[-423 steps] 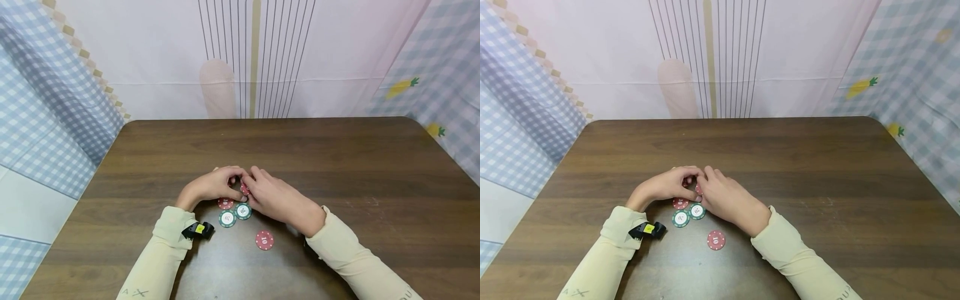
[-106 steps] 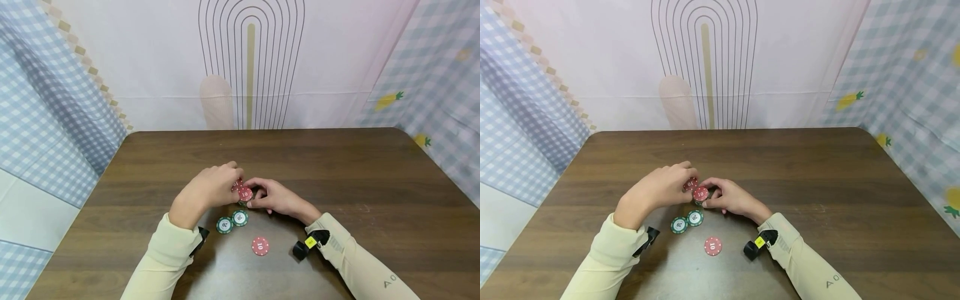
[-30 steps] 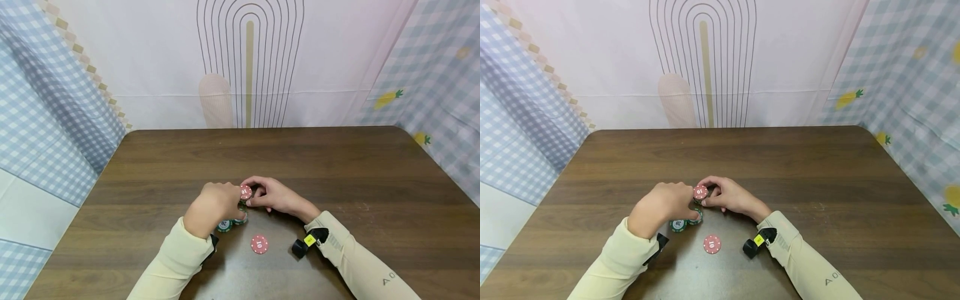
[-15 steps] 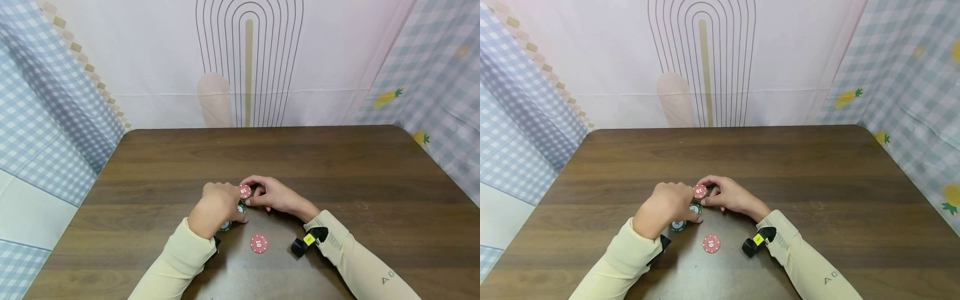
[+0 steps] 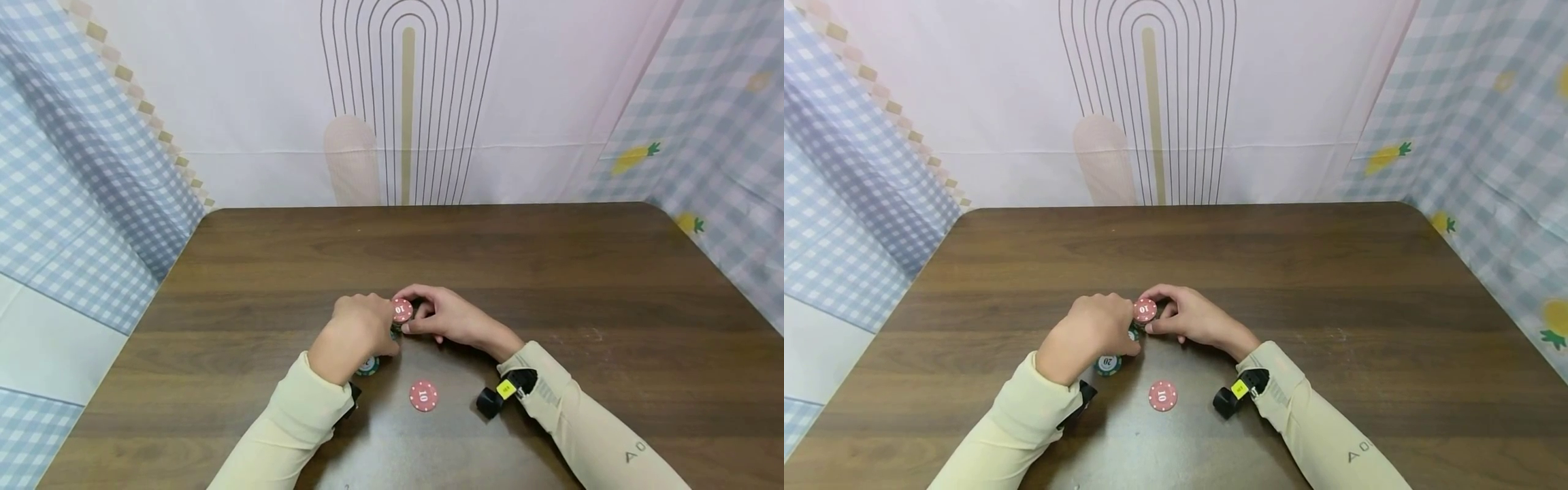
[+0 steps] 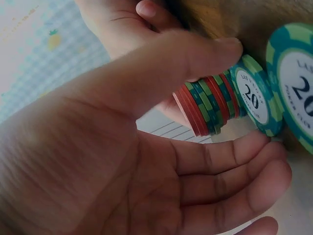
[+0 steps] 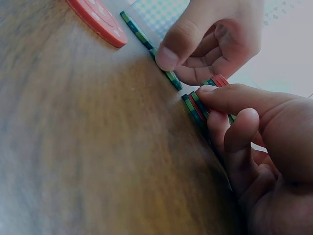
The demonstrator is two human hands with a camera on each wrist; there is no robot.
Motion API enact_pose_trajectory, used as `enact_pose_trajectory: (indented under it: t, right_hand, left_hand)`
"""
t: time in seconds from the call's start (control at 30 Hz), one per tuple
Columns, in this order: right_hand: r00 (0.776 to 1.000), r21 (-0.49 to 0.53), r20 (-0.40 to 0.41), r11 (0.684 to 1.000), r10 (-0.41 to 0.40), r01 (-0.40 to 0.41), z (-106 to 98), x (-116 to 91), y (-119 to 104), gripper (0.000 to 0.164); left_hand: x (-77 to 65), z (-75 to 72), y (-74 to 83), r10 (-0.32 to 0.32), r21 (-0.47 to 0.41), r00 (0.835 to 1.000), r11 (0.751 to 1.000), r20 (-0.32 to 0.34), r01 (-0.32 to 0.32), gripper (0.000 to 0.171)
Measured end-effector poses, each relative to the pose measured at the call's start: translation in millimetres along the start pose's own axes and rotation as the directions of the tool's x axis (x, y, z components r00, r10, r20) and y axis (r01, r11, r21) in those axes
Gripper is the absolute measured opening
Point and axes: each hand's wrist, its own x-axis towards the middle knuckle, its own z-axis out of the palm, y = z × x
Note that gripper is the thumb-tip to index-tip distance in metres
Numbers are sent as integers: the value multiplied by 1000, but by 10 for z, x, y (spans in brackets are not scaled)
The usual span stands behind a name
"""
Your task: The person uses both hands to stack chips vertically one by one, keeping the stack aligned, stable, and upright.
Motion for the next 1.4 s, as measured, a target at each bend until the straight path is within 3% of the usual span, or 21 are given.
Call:
enact_pose_trajectory:
  t: [0.27,0.57,0.77,0.93,1.13,1.4]
  right_hand:
    - [1000,-6,-2,1000,-10,10,-17,-9,5,46]
    - [1000,-22,-6,1000,-16,16,-14,11,-26,46]
    - [1000,-24,-1,1000,-18,18,-4,21,-12,46]
    - [1000,-23,1,999,-22,22,-2,18,1,47]
    - [1000,-8,6,1000,-27,27,-11,3,25,46]
    - [997,20,12,997,-70,70,3,25,52,32]
  left_hand:
    - [31,-7,-5,-14,11,1000,1000,-10,14,39]
    - [-19,-64,-34,-39,24,998,999,-59,40,24]
    - [-72,-113,-56,-34,-2,994,999,-108,34,40]
    - [-100,-125,-43,11,-55,984,998,-178,-21,50]
    - [-80,-113,2,80,-99,973,990,-217,-104,45]
    - [-43,-64,41,161,-88,948,977,-274,-192,37]
